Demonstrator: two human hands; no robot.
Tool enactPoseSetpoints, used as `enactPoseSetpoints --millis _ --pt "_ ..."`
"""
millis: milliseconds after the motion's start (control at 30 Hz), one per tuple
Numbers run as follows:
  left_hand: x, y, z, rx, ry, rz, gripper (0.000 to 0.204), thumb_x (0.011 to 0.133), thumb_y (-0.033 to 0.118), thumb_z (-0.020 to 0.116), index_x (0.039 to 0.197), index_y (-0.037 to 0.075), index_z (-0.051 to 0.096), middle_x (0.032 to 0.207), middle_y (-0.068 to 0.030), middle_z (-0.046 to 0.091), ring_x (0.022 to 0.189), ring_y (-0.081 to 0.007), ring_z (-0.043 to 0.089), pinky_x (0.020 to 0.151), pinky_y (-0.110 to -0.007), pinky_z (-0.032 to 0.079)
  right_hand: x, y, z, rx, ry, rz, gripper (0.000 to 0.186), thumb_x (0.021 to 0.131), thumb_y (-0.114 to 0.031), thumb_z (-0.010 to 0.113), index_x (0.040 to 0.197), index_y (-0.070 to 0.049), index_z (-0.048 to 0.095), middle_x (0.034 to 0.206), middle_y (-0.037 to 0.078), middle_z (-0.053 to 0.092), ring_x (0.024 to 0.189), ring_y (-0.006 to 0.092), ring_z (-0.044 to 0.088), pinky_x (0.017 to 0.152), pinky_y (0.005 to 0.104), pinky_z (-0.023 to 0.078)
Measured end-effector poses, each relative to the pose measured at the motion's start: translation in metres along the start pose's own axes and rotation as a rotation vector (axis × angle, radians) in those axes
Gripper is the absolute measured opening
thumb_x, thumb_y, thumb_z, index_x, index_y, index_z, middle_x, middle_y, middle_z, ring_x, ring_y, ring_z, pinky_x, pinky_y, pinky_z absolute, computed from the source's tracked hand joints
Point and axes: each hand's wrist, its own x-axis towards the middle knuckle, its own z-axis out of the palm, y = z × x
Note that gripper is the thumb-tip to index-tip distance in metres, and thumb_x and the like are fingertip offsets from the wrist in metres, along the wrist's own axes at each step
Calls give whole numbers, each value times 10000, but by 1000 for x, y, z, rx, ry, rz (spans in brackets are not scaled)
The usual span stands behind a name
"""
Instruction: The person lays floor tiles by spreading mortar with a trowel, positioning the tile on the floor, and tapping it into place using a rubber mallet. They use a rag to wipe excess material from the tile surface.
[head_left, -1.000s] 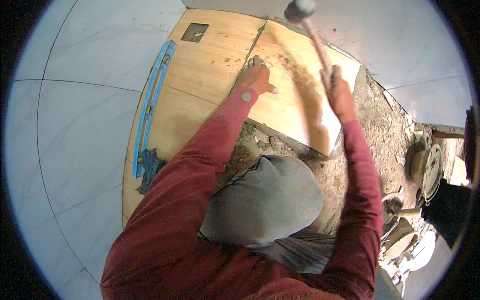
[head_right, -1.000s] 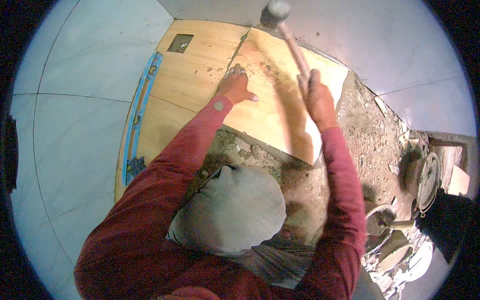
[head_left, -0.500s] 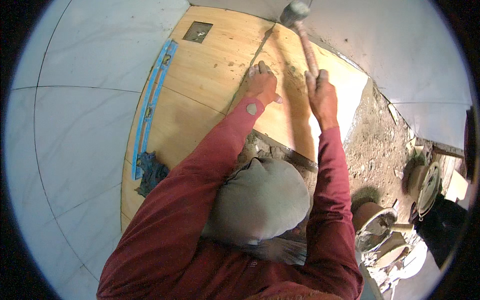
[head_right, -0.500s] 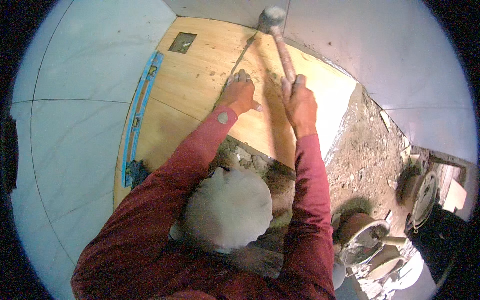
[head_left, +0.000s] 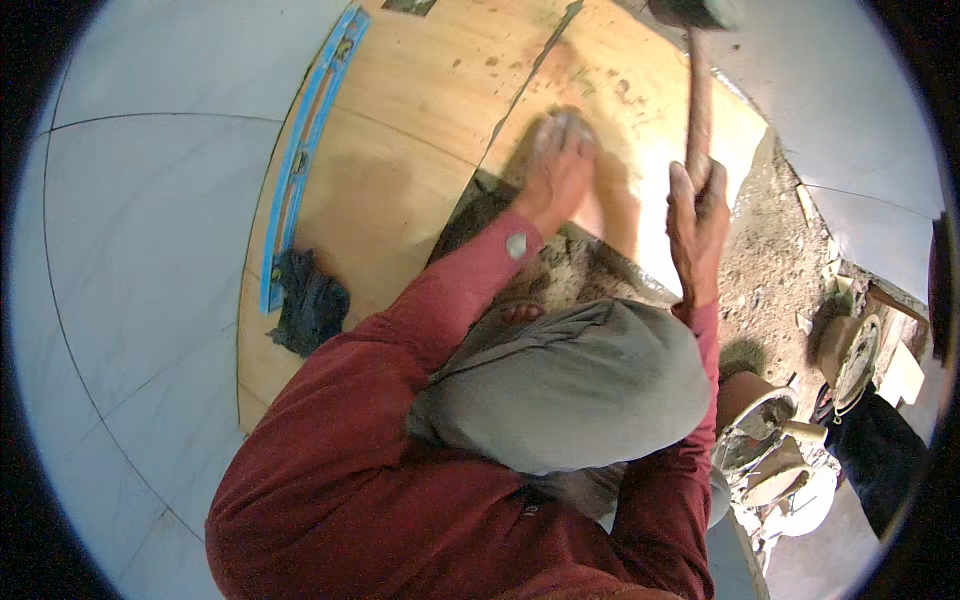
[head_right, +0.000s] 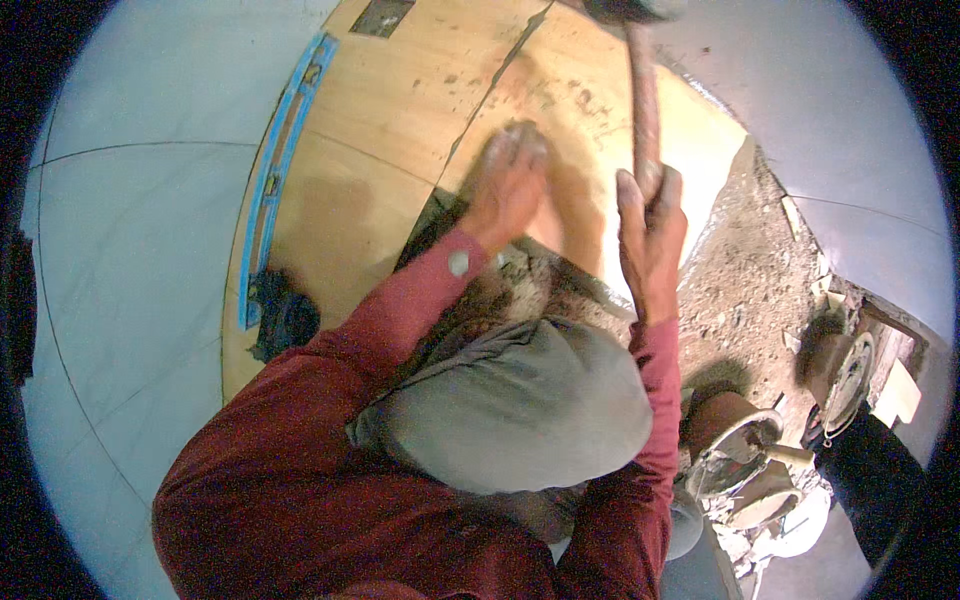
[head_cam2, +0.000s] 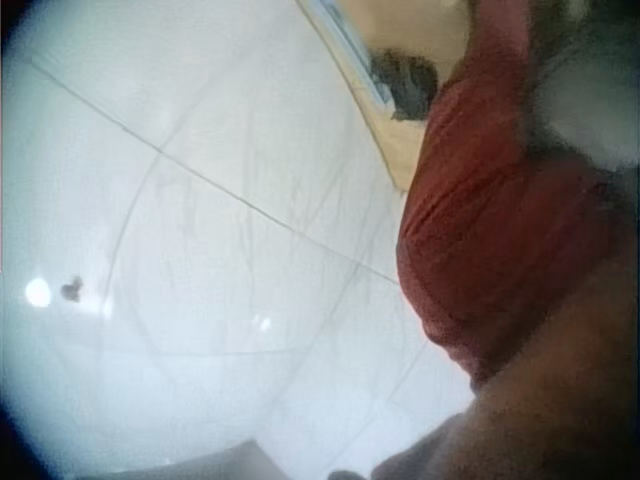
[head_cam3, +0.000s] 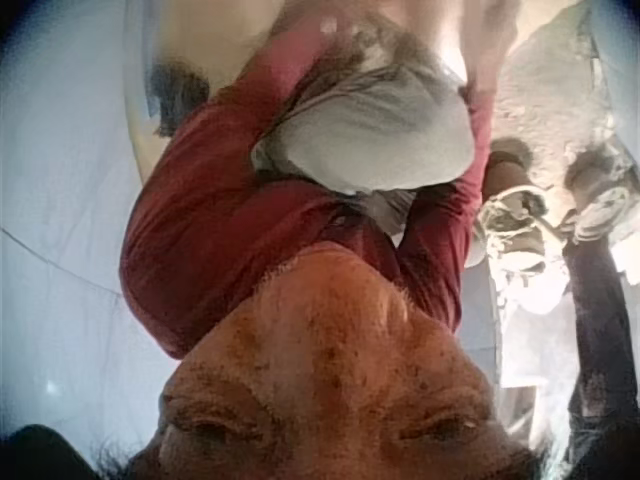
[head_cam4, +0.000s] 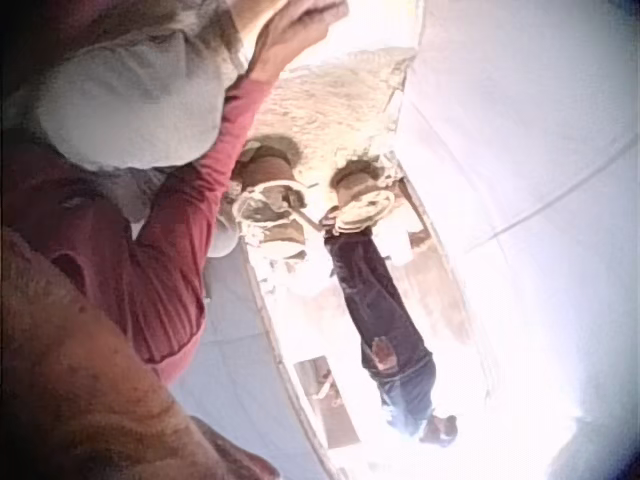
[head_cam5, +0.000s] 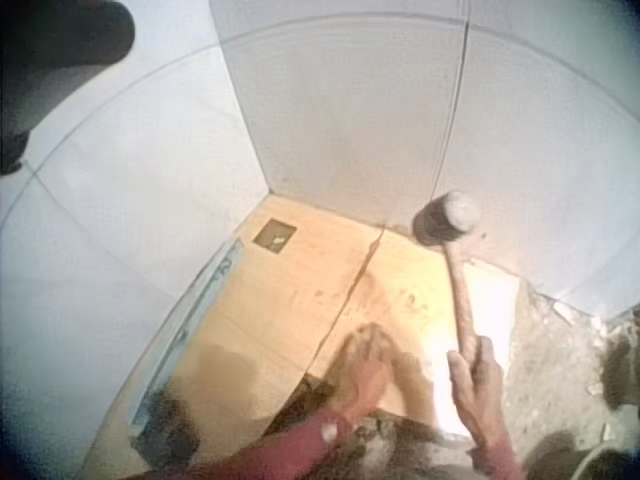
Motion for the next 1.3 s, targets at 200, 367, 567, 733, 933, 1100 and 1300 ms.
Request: enactPoseSetpoints --millis 200,367,567,733,933,1100,1300 --pt "-71 26 -10 -438 4 215 641 944 316 663 1392 -107 483 1515 -307 430 1440 -441 393 1226 -534 278 -33 67 -12 -591 -278 102 318 1050 -327 584 1054 -28 475 725 279 650 704 493 669 596 520 505" --pt "-78 21 -13 -434 64 241 644 940 300 675 1364 -143 479 1477 -347 448 1405 -490 420 1193 -566 328 -30 17 -5 -290 -115 85 335 1043 -336 631 998 -14 547 625 150 564 556 191 547 536 373 448" --pt "-76 24 -15 -440 163 291 639 931 308 671 1329 -163 502 1457 -348 470 1394 -498 433 1186 -580 332 -23 70 7 -532 -367 -63 384 1020 -411 628 1008 -48 505 712 249 640 685 469 657 583 507 498" --pt "-81 24 7 -569 146 153 502 948 282 610 1316 -59 581 1426 -344 500 1391 -514 429 1206 -600 298 -39 29 23 -444 -347 2 374 1023 -413 615 1056 -53 519 756 254 666 729 464 684 626 526 510" --pt "-80 20 1 -449 84 239 485 944 237 570 1290 -102 584 1421 -355 505 1401 -496 429 1217 -589 276 -42 20 25 -477 -356 35 425 1024 -457 603 1057 -35 552 724 285 645 715 494 661 616 543 486" --pt "-54 27 -14 -437 37 166 392 935 194 565 1152 -119 660 1349 -314 571 1345 -447 488 1194 -535 320 -54 -13 -1 -211 -106 179 386 1037 -380 618 1077 2 577 643 173 582 582 260 588 562 394 454" --pt "67 45 -25 -400 -103 259 516 780 216 826 1201 -30 656 1309 -239 596 1296 -392 527 1140 -516 385 -44 39 -26 -183 249 -7 348 1046 -292 612 1137 27 509 713 223 633 618 345 638 605 437 503"
